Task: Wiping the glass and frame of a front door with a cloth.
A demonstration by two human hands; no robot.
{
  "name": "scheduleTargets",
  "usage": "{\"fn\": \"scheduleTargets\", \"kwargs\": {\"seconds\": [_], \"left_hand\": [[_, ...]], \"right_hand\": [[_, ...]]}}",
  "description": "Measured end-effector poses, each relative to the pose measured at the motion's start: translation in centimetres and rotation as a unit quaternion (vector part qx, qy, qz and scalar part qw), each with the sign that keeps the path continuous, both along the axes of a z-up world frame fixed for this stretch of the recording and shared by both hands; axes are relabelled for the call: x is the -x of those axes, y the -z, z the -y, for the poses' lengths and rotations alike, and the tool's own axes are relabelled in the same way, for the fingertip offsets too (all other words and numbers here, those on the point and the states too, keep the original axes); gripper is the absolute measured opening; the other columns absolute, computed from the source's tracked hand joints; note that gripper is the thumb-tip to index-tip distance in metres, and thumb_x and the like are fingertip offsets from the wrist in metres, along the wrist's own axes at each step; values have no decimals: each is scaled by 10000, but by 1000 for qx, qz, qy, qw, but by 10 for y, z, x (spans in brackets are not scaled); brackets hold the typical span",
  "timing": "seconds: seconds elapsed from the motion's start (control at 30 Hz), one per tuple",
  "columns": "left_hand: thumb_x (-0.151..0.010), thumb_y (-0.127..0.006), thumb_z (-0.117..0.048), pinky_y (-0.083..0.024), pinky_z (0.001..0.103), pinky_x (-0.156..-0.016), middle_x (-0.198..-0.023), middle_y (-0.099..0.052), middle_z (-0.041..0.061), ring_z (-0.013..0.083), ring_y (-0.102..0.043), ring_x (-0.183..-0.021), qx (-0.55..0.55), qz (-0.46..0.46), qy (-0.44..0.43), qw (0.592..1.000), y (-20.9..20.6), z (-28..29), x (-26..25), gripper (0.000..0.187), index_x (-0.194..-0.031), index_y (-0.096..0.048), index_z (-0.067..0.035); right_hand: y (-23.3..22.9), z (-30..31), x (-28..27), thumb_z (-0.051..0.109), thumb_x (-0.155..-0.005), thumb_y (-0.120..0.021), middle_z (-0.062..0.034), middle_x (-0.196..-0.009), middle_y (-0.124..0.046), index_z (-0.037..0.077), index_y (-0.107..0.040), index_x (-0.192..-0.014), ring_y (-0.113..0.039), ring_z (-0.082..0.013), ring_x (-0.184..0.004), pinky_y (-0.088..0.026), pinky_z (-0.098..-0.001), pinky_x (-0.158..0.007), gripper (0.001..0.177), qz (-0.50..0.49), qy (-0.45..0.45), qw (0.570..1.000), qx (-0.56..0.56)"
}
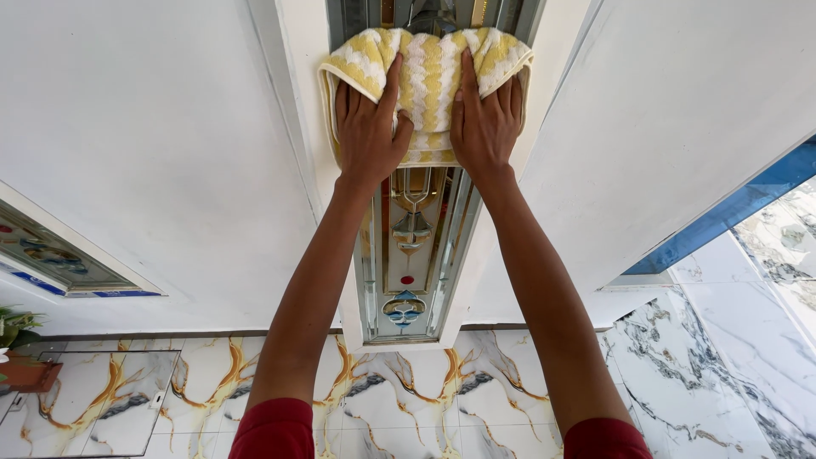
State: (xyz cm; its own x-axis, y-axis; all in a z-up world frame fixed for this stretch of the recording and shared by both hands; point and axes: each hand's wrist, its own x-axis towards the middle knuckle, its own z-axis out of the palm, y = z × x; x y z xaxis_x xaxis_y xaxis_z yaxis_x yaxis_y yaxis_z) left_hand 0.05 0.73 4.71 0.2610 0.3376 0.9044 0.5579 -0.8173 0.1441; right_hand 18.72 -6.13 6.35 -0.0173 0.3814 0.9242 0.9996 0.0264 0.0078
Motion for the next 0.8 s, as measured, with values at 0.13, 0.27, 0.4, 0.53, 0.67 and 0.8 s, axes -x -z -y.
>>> {"fn": "scheduleTargets", "kwargs": {"seconds": [0.13, 0.27, 0.4, 0.53, 0.67, 0.8], "left_hand": [[-967, -618, -193, -191, 561, -1313, -1551, -528, 215, 442, -449, -1467, -15, 17, 20, 1000, -15, -1, -1, 819, -1681, -221, -249], [-998, -610, -209, -211, 561, -1320, -1518, -546, 199, 432, -459, -1456, -8, 15, 10, 1000, -8, -2, -2, 770, -1677, -249, -252], [-1025, -603, -254, -222, 555, -1294, -1555, -524, 210, 435, -452, -1457, -1, 11, 16, 1000, 13, 5, 3, 709, -1664, -296, -239], [-1034, -584, -284, -224, 557, -1291, -1560, -521, 205, 430, -456, -1457, 28, -4, 25, 999, 47, 12, 8, 678, -1655, -314, -237], [-1061, -541, -311, -237, 566, -1268, -1531, -540, 211, 419, -484, -1427, 65, -21, 15, 998, 91, 18, 8, 633, -1648, -325, -212], [-1079, -532, -326, -257, 576, -1257, -1501, -571, 198, 406, -514, -1401, 86, -39, 16, 995, 125, 32, 17, 609, -1643, -341, -199]], "right_hand": [[-12, -5, 0, 232, -1131, -456, -246, -1412, -627, 149, -427, -1618, -538, -428, -1376, -287, -569, -1244, 495, 14, 27, 999, -16], [-9, -5, 6, 214, -1136, -438, -247, -1449, -621, 147, -415, -1618, -507, -444, -1409, -261, -579, -1259, 487, -3, 19, 999, -27], [17, -15, 4, 190, -1123, -452, -269, -1474, -593, 117, -440, -1606, -457, -492, -1448, -228, -593, -1275, 488, -22, 2, 999, -42], [53, -4, 12, 170, -1103, -460, -268, -1471, -594, 92, -481, -1574, -465, -501, -1433, -222, -608, -1270, 478, -47, -19, 998, -28], [98, 6, 16, 172, -1084, -483, -261, -1452, -604, 77, -528, -1539, -482, -497, -1414, -222, -629, -1260, 466, -67, -16, 998, -1], [138, 22, 19, 181, -1059, -527, -258, -1441, -604, 77, -547, -1529, -502, -486, -1392, -230, -627, -1251, 482, -68, -10, 997, 29]]}}
